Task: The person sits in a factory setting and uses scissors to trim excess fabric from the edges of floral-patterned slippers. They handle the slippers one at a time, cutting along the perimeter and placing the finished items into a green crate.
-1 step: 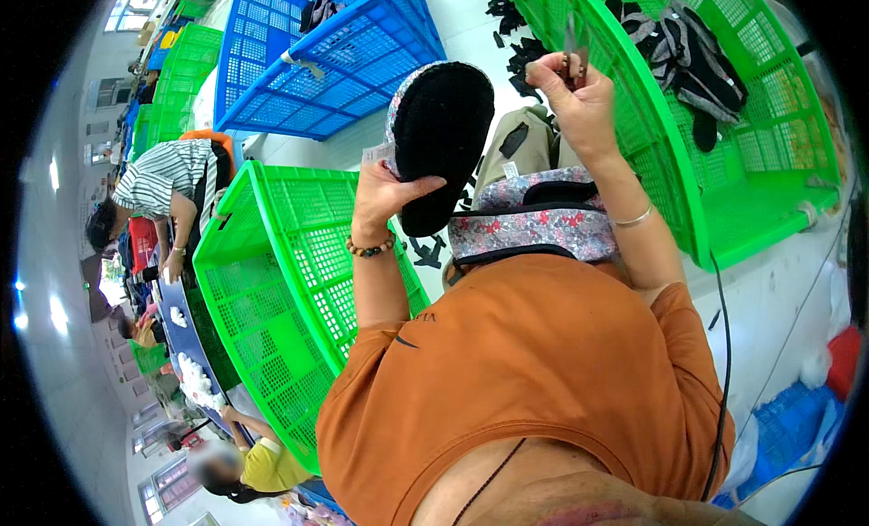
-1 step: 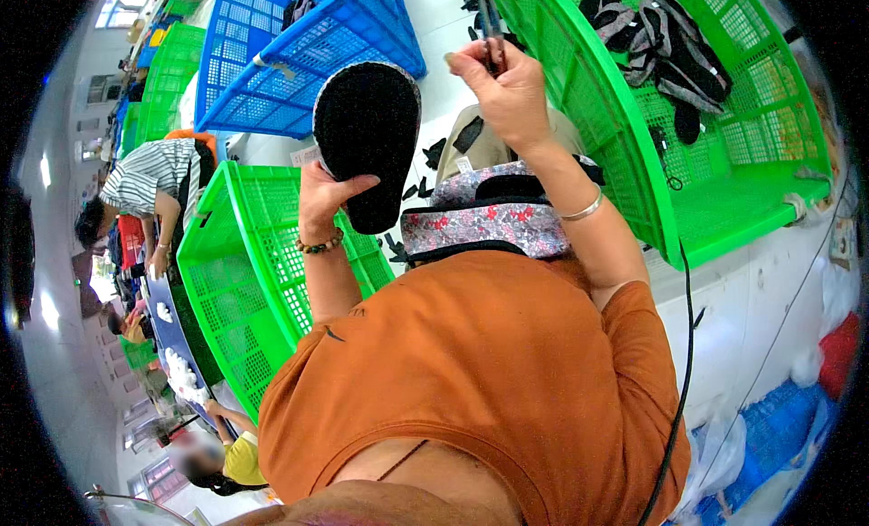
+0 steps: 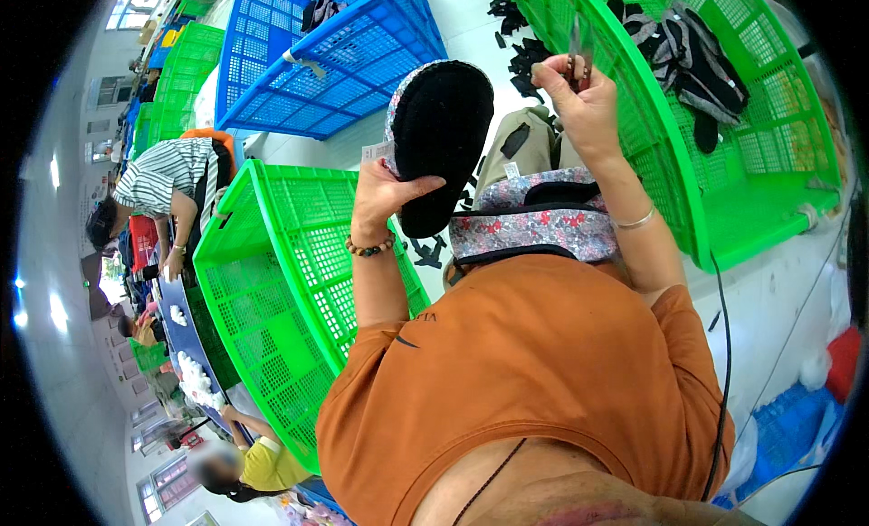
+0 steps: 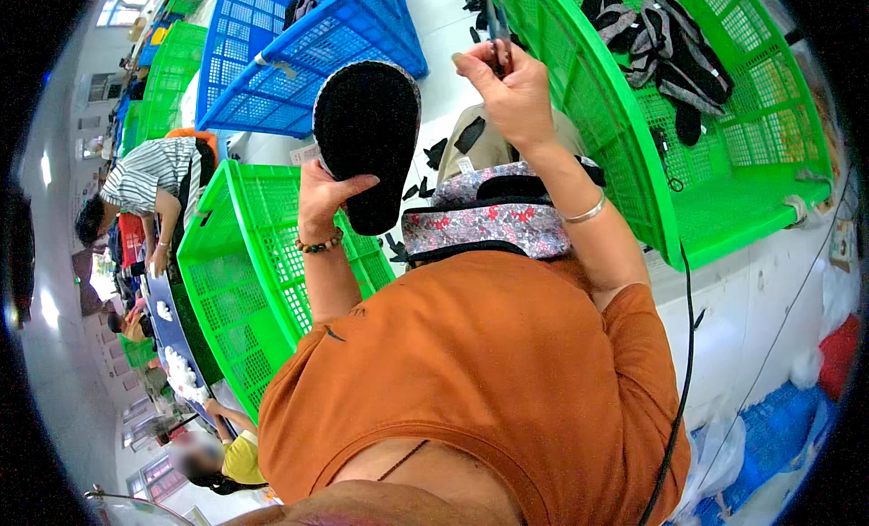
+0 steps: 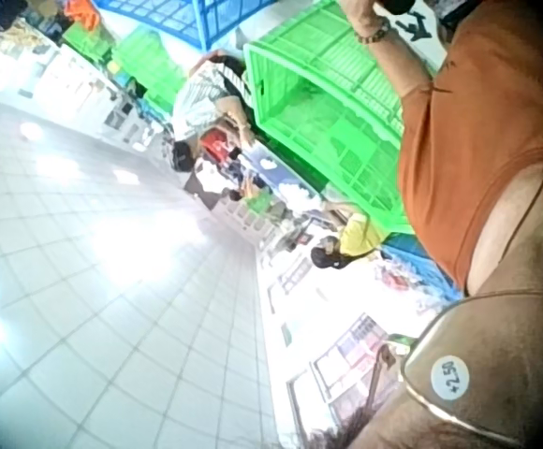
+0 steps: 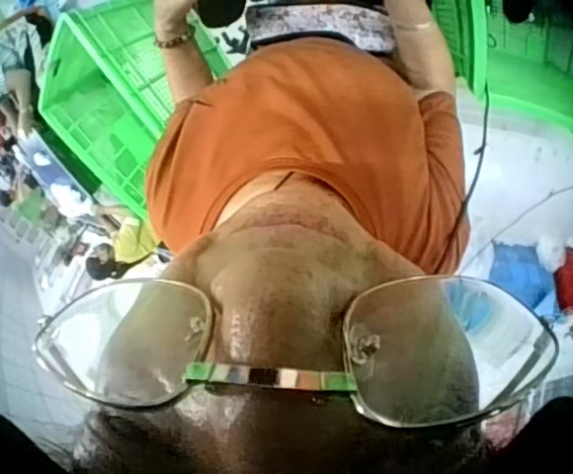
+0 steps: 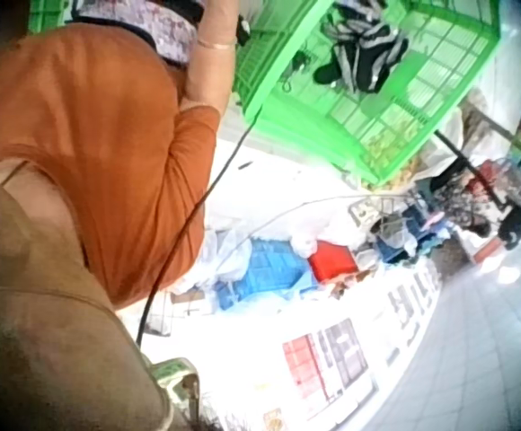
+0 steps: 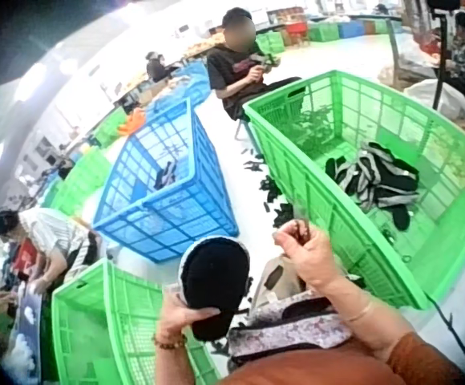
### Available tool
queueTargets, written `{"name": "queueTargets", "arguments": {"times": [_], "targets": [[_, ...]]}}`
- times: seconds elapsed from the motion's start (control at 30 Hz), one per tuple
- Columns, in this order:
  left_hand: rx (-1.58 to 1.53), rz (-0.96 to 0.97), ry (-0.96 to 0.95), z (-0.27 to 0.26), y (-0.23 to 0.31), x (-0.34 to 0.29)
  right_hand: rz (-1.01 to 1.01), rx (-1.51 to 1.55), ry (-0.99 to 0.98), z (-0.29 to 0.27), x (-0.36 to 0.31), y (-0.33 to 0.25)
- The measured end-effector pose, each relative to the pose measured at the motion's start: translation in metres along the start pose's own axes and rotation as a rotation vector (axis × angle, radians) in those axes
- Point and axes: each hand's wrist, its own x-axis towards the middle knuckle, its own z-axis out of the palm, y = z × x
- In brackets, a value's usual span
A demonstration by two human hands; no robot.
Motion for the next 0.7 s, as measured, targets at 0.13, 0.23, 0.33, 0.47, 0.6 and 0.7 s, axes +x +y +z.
{"name": "queueTargets", "arguments": {"times": [0.13, 0.23, 0.33, 0.47, 0.6, 0.7], "targets": [[-0.008, -0.096, 0.025, -0.002, 0.003, -0.001, 0.163, -0.012, -0.025, -0.003, -0.01, 0.002], [0.035, -0.056, -0.033, 0.001, -0.001, 0.001, 0.24, -0.014, -0.119, 0.006, -0.015, -0.007], [0.435, 0.269, 0.014, 0.013, 0.005, 0.009, 0.479, 0.281, -0.296, -0.003, -0.012, -0.008], [1.011, 0.742, 0.192, 0.029, -0.009, 0.02, 0.652, 0.299, -0.373, -0.009, -0.015, -0.01], [1.133, 0.78, 0.203, 0.039, -0.014, 0.016, 0.67, 0.192, -0.305, -0.01, -0.022, -0.014], [1.119, 0.827, 0.184, 0.041, -0.01, 0.015, 0.619, 0.185, -0.182, -0.02, -0.03, 0.002]]}}
